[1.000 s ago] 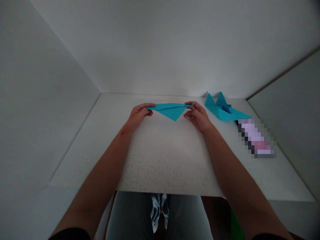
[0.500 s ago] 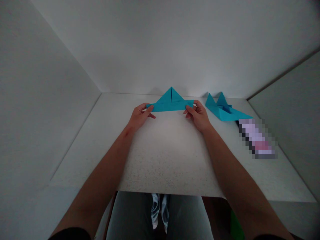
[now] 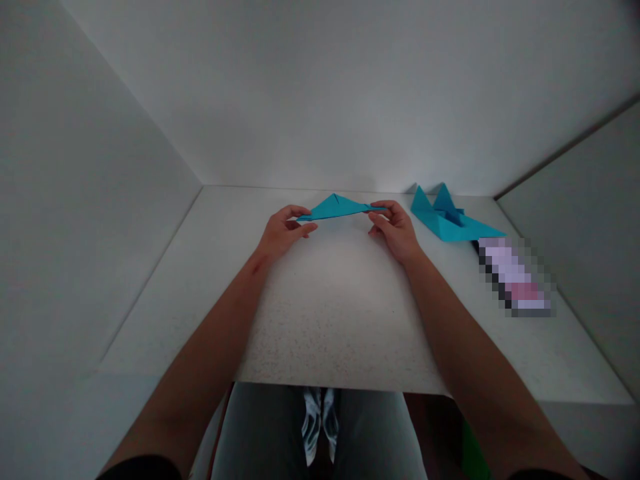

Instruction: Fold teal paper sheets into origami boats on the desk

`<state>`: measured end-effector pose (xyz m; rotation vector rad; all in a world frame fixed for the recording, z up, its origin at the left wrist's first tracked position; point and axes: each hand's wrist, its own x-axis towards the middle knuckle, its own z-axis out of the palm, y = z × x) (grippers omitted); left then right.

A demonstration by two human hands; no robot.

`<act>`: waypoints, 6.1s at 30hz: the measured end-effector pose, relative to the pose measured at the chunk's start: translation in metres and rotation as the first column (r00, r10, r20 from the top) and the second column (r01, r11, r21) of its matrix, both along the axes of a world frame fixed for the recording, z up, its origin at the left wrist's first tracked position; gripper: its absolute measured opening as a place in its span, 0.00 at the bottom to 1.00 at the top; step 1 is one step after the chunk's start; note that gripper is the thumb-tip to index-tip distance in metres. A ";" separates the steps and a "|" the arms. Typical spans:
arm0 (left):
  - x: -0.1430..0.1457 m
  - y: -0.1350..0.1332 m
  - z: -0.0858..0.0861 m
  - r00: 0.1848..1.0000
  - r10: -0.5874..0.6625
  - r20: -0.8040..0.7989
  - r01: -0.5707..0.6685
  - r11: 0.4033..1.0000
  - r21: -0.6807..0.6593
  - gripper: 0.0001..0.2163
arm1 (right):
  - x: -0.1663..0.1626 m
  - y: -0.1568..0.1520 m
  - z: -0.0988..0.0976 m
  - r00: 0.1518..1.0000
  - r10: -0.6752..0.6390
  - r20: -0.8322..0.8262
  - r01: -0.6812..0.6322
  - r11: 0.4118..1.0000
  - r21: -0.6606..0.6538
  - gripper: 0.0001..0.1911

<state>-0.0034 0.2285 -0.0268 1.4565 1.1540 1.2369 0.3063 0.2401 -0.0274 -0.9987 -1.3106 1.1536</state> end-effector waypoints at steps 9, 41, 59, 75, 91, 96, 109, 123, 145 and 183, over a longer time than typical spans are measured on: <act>-0.003 -0.002 0.003 0.990 0.094 -0.105 -0.093 0.996 0.012 0.19 | -0.004 -0.006 0.002 0.994 -0.035 0.105 0.030 0.998 0.046 0.22; 0.007 -0.016 0.009 0.941 -0.030 -0.337 0.112 0.968 0.226 0.19 | -0.022 -0.022 0.009 0.865 -0.225 0.449 -0.035 0.865 0.501 0.13; 0.022 -0.009 -0.010 0.996 -0.041 0.076 0.051 0.989 -0.141 0.32 | -0.044 -0.032 0.013 0.744 -0.174 0.645 -0.395 0.664 0.635 0.15; 0.023 0.002 -0.011 0.991 -0.015 0.134 0.011 1.000 0.026 0.39 | -0.035 -0.024 0.002 0.825 -0.130 0.549 -0.228 0.813 0.535 0.22; 0.015 -0.006 0.004 0.983 -0.143 0.116 0.142 0.990 0.021 0.19 | -0.034 -0.023 0.002 0.861 -0.134 0.491 -0.174 0.829 0.531 0.26; 0.014 -0.006 0.008 0.971 -0.154 0.180 0.166 0.985 -0.050 0.21 | -0.031 -0.022 0.003 0.878 -0.108 0.467 -0.149 0.865 0.479 0.27; 0.017 -0.005 0.006 0.984 -0.150 0.098 0.152 0.988 -0.011 0.22 | -0.031 -0.021 0.001 0.885 -0.130 0.447 -0.118 0.866 0.486 0.25; 0.013 -0.004 0.001 0.998 -0.066 -0.004 0.066 0.992 0.111 0.15 | -0.035 -0.021 0.004 0.896 -0.169 0.411 -0.047 0.884 0.466 0.11; 0.010 0.004 -0.006 0.996 0.043 0.084 -0.053 0.991 0.123 0.17 | -0.033 -0.021 0.002 0.932 -0.100 0.349 -0.036 0.931 0.363 0.19; 0.012 -0.008 0.007 0.984 0.101 -0.148 -0.092 0.994 0.064 0.19 | -0.035 -0.019 0.003 0.961 -0.160 0.224 0.097 0.959 0.268 0.21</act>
